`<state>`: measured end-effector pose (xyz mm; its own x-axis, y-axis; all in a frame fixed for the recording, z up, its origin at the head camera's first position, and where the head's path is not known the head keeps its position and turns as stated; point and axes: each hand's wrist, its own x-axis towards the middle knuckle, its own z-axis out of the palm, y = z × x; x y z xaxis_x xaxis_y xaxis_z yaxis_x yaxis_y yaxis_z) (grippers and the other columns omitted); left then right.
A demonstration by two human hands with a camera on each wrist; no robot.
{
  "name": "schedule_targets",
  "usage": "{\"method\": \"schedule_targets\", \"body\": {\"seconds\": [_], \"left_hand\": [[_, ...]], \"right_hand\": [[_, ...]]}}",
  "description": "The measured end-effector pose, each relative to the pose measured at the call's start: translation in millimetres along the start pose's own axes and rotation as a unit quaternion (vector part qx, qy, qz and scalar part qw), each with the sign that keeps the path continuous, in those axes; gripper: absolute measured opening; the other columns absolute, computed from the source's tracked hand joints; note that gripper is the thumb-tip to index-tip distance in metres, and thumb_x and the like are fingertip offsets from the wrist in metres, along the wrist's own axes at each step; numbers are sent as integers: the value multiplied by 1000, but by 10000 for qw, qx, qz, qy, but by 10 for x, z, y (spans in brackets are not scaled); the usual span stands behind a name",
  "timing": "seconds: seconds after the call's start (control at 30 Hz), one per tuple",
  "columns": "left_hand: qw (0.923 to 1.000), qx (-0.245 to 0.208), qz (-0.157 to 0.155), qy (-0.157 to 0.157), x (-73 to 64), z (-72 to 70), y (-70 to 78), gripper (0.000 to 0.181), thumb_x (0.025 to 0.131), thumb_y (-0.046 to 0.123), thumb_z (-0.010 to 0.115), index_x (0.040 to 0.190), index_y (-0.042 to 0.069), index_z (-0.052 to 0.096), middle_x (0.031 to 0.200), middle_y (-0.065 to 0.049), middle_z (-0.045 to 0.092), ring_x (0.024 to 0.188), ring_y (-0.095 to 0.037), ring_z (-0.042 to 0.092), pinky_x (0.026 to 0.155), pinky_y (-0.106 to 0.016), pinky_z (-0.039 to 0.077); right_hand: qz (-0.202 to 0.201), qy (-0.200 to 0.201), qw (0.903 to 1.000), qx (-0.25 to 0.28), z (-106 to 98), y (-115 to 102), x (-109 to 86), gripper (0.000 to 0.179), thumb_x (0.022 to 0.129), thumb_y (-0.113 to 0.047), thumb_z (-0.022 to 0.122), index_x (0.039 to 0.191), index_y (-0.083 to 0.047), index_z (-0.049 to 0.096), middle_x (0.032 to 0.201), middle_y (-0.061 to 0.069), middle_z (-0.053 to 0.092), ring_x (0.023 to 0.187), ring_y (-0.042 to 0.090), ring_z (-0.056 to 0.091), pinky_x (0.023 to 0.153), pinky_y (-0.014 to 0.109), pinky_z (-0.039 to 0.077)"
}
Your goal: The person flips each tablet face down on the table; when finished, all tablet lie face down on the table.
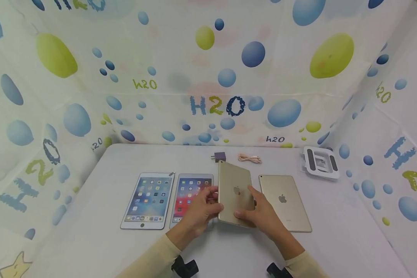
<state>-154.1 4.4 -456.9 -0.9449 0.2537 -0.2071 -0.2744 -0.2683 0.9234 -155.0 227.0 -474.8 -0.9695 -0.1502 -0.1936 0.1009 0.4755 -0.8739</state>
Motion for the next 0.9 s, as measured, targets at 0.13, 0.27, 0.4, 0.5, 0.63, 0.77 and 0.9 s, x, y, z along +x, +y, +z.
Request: {"method": "schedule_targets", "body": {"seconds": [0.13,0.27,0.4,0.5,0.63,0.77,0.9], "left_hand": [[9955,899,-251,-166,1,-51,-33,57,85,-3,70,140,-4,54,110,-12,59,98,-19,59,83,-27,54],[9948,873,-502,-146,45,-62,-104,52,89,0,68,139,-4,55,111,-11,58,99,-20,59,90,-33,55],[9959,509,-737,-155,119,-64,-171,45,92,0,64,136,-5,57,113,-12,59,99,-21,60,93,-36,54],[9957,365,-819,-236,153,-64,-199,45,94,0,61,138,-9,54,120,-15,61,101,-22,62,95,-36,53],[9952,396,-857,-267,152,-43,-196,52,97,3,59,146,-10,45,139,-19,56,113,-23,61,105,-42,50],[9955,268,-894,-180,139,-16,-180,58,97,4,57,150,-10,38,149,-26,47,123,-29,56,112,-48,44],[9955,183,-921,-120,119,1,-149,59,98,7,57,151,-9,37,150,-28,44,127,-32,53,115,-51,40]], "right_hand": [[-85,155,9968,-778,-29,85,-19,112,78,-44,86,162,-5,22,161,29,27,144,51,32,114,65,32],[-351,288,9910,-1260,-15,131,-15,111,77,-41,88,159,1,26,159,33,28,146,52,28,116,66,26],[-403,371,9848,-1646,-5,134,-4,108,77,-37,89,157,4,29,157,38,27,145,56,27,115,68,26],[-307,377,9801,-1923,-3,123,1,106,77,-35,89,156,5,30,156,41,25,143,59,28,114,69,27],[-227,410,9742,-2209,-7,100,18,104,77,-33,89,154,8,32,153,44,27,140,60,31,113,68,30],[-278,421,9686,-2435,-1,76,40,104,76,-34,89,151,11,35,149,45,32,137,61,37,110,67,35],[-280,391,9627,-2662,21,44,44,103,75,-38,89,149,13,38,146,47,36,131,63,42,105,68,40]]}}
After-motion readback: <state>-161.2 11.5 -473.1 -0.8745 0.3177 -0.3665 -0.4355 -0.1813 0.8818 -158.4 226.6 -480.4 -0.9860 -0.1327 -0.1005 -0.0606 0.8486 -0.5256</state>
